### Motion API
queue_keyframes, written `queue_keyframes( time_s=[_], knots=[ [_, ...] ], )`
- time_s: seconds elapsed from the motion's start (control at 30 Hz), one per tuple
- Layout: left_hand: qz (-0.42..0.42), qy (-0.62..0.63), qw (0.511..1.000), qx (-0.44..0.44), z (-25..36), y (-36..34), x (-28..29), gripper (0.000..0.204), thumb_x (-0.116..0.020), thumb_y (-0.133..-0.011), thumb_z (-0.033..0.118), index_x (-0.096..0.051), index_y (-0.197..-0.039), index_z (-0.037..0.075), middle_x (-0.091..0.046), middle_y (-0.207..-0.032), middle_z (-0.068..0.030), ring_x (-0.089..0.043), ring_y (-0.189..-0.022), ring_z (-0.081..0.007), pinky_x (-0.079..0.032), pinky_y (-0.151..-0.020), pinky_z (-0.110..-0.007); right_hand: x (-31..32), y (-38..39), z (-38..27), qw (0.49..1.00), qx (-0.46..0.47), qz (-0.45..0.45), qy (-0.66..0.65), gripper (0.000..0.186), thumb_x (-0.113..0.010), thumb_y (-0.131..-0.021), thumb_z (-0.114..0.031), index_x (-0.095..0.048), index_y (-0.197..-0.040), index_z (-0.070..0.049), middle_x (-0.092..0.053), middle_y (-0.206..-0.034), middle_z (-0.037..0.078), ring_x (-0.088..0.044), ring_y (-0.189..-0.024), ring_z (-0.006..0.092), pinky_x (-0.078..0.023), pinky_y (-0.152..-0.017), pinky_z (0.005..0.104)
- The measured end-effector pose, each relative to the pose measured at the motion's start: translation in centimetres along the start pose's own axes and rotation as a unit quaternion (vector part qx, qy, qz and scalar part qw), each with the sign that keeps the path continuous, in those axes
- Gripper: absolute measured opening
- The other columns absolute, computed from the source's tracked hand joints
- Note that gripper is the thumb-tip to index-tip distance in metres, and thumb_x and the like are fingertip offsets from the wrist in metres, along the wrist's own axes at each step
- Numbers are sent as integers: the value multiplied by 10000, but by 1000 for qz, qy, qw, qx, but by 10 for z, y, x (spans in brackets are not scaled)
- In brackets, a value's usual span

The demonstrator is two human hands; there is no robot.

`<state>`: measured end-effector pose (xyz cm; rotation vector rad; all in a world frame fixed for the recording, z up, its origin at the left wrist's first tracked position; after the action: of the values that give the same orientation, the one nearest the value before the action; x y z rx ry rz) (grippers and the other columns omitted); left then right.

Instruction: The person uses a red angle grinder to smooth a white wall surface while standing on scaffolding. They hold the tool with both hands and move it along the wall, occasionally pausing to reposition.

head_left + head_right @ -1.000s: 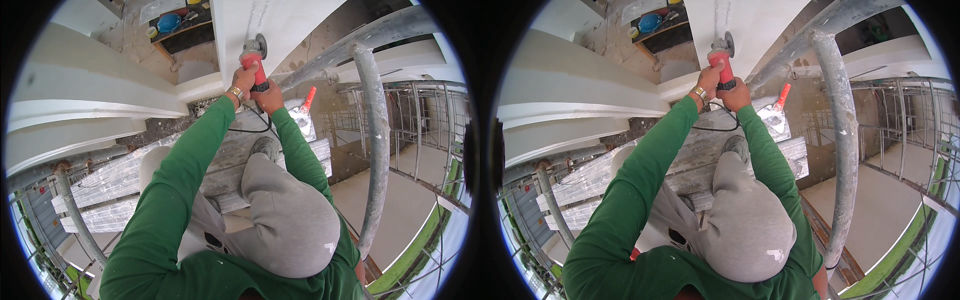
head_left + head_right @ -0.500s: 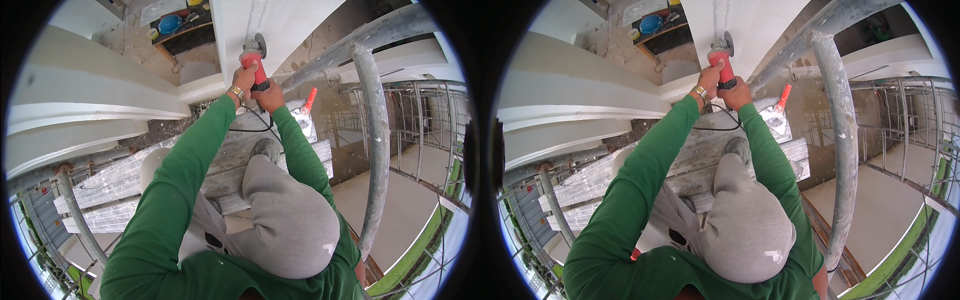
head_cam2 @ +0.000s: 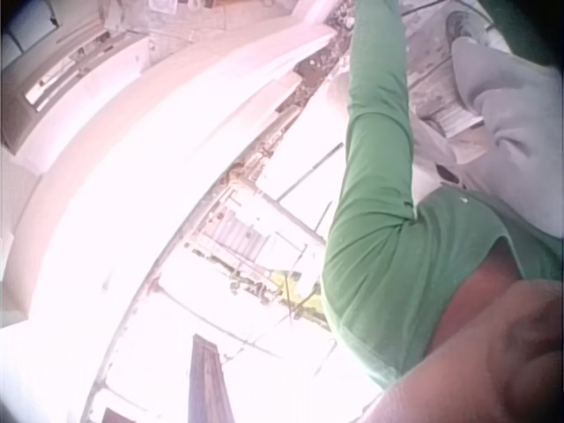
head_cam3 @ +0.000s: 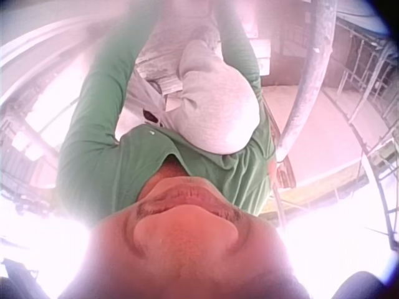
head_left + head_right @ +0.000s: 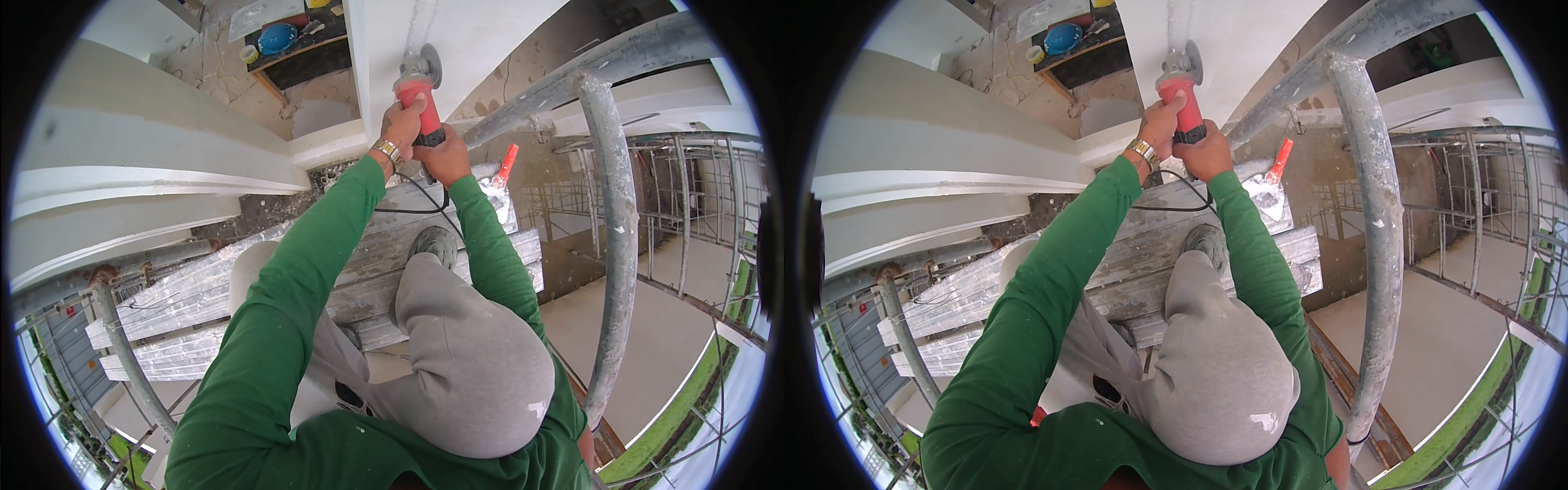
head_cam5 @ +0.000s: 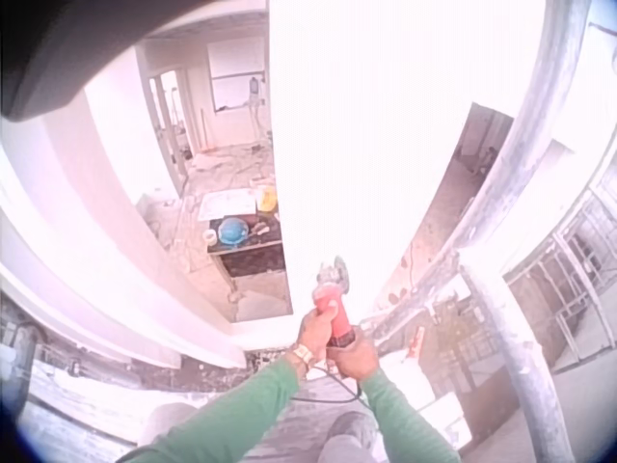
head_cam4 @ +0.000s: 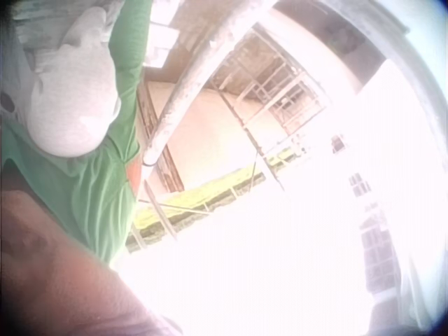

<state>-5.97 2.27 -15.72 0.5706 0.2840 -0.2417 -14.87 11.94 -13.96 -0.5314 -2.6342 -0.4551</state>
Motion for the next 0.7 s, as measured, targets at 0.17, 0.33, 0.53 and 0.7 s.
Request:
queue_keyframes(
  time_s=[0.17, 0.33, 0.53, 0.7],
  knots=[
    [-1, -3, 1000, -11, 9, 8, -4, 460, -680, -981, 370, -599, -1207, -23, -678, -1084, -125, -673, -949, -223, -566, -849, -405, 2, 1, -2, 1000, 20, 9, -19, 618, -829, -647, -232, -631, -1169, 32, -732, -946, 178, -723, -867, 283, -556, -813, 385],
    [4, -11, 1000, -23, 17, 12, -7, 457, -679, -981, 370, -605, -1203, -23, -681, -1075, -122, -673, -935, -212, -563, -843, -391, 4, 0, -8, 999, 30, 15, -11, 627, -827, -648, -216, -623, -1181, 43, -730, -952, 177, -722, -871, 280, -556, -812, 381],
    [-3, -16, 1000, -23, 25, 14, -10, 458, -690, -975, 366, -604, -1209, -19, -680, -1076, -116, -670, -933, -201, -562, -838, -381, 8, 4, -19, 999, 22, 17, -20, 624, -820, -647, -203, -621, -1185, 44, -728, -941, 161, -717, -859, 265, -554, -805, 373],
    [-11, -2, 999, -35, 32, 21, -14, 450, -693, -975, 360, -603, -1211, -12, -679, -1072, -110, -668, -932, -195, -563, -836, -377, 12, 6, -25, 999, 32, 18, -29, 625, -816, -648, -192, -617, -1192, 45, -727, -936, 152, -712, -851, 256, -554, -803, 369]
  ],
)
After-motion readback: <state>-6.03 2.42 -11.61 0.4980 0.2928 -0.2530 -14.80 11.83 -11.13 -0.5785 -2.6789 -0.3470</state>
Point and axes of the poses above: each hand's wrist, its own y-axis away from the middle knuckle, its own x-axis out of the back of the hand, z = x × y, the point moved 1 cm from there along -y, towards the middle knuckle
